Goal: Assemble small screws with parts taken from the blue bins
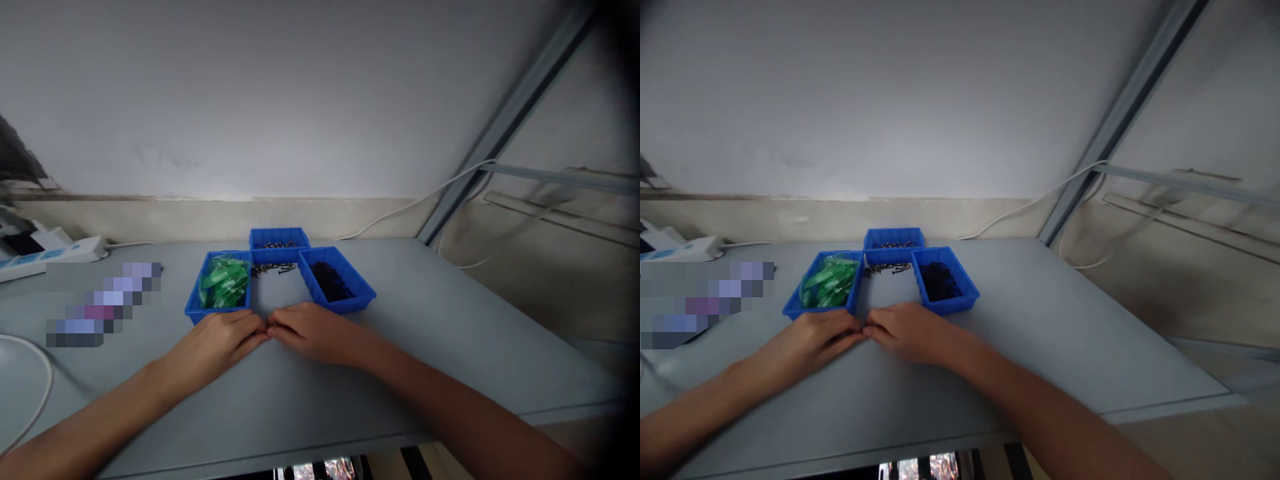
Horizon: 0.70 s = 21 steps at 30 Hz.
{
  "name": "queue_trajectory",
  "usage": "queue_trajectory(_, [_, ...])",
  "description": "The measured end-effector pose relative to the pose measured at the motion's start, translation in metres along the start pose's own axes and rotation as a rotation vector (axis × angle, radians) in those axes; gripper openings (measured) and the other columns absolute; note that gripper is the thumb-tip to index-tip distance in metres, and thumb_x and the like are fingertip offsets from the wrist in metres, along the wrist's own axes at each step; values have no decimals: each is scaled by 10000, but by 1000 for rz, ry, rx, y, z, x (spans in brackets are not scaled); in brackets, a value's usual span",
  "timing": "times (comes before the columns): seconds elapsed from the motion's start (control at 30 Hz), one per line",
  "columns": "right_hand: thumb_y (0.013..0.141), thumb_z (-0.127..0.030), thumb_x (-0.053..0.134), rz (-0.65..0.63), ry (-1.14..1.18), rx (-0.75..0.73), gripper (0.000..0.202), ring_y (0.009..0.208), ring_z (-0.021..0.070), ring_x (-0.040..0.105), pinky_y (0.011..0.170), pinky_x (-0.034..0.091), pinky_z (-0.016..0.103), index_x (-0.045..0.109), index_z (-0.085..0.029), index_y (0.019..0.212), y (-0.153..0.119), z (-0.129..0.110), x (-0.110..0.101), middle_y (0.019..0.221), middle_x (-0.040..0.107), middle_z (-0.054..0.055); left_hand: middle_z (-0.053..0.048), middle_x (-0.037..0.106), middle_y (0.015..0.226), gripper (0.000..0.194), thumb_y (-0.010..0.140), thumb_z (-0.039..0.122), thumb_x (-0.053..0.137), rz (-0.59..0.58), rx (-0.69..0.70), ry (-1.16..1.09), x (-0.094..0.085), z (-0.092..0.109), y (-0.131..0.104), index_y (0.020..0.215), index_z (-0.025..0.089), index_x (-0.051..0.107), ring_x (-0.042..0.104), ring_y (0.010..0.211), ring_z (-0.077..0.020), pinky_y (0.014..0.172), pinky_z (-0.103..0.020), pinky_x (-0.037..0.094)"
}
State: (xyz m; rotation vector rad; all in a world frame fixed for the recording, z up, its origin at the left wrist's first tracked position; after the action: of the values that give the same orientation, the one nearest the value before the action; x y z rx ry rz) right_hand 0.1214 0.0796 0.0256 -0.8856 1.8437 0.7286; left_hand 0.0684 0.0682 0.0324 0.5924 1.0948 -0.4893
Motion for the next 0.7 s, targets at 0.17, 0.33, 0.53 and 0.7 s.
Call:
queue_trajectory(0.17, [891,-239,383,-50,76,9,208,632,108,522,598,339,224,544,-163,782,0,2,6,687,584,-2,-6,559,756,217,902,309,409,-39,-19,-11,6,-3,0,815,171,553,552,684,-131,607,-237,416])
queue_trajectory(0.33, [881,-251,392,-41,114,25,192,623,105,513,587,330,221,547,-165,806,-1,3,5,683,579,-7,26,540,651,186,871,306,457,-122,-90,-135,11,-9,0,763,178,537,511,571,-103,509,-204,364])
queue_trajectory(0.53, [847,-231,434,-37,131,10,147,641,102,512,588,334,210,568,-172,864,-2,1,4,736,606,-2,42,547,650,226,807,284,517,-473,-233,-448,36,-16,-18,1019,208,534,482,465,-79,417,-165,356])
queue_trajectory(0.7, [812,-201,469,-48,157,19,127,612,93,509,581,338,202,581,-174,864,-4,-2,4,721,611,-8,14,600,810,420,679,291,649,-578,-211,-512,33,-9,-22,1070,203,525,527,624,-106,525,-176,419])
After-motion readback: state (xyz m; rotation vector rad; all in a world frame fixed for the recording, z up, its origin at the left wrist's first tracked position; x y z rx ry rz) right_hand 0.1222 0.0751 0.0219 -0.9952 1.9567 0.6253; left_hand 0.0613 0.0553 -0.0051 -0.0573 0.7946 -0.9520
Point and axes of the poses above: each hand's wrist, its own y-axis towards the middle knuckle, its own x-axis out of the palm, z = x × y, the point moved 10 cm from there along y, towards the middle knuckle
